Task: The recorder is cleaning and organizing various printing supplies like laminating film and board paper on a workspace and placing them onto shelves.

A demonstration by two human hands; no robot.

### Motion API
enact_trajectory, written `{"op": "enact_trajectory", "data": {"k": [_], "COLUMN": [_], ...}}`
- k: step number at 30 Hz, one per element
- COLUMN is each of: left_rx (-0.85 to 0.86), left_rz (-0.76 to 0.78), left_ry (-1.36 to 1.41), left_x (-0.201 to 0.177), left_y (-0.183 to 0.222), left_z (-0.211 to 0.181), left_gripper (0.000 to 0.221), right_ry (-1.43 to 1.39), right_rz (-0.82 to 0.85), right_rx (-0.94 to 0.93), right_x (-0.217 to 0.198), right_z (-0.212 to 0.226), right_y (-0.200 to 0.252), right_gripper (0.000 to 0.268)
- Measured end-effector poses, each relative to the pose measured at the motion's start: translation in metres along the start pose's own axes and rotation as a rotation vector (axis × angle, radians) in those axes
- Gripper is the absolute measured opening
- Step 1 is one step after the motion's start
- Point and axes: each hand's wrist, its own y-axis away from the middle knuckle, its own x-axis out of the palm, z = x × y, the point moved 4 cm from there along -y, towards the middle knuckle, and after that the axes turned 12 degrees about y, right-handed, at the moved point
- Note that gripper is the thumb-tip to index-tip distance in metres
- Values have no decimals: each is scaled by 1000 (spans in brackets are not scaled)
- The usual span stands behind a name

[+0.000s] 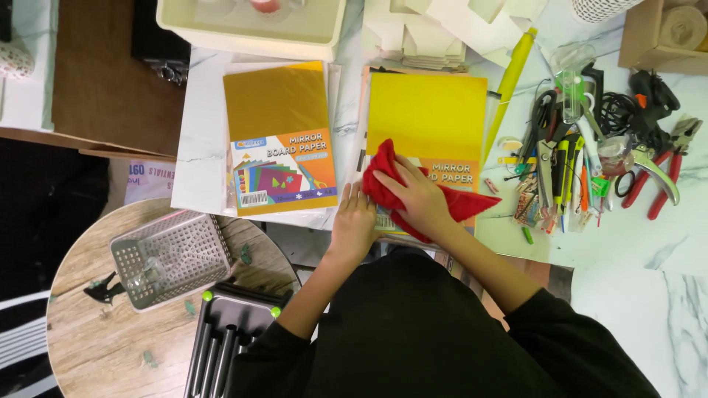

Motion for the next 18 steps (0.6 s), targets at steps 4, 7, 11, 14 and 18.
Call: {"op": "enact_trajectory", "data": {"k": [4,7,11,14,18], "left_rx": [42,75,53,35,25], "left_rz": [-35,-68,-55,-47,-52], "left_ry": [-48,-66,-101,-100,-79], "left_x": [-2,-1,-2,-4,-7], "left_y": [-1,-1,-4,-1,1], "left_z": [0,-1,-3,-4,-5], "left_gripper": [104,106,104,103,101], "right_ry": [4,41,127,144,202], "right_rz": [-6,-57,-181,-240,-282], "right_rx": [63,192,230,220,202], "right_x": [11,6,-7,-10,-10], "right_z": [-64,-122,-166,-169,-152], "right_y": [-2,-29,-66,-71,-56], "right_gripper": [79,78,74,71,68]}}
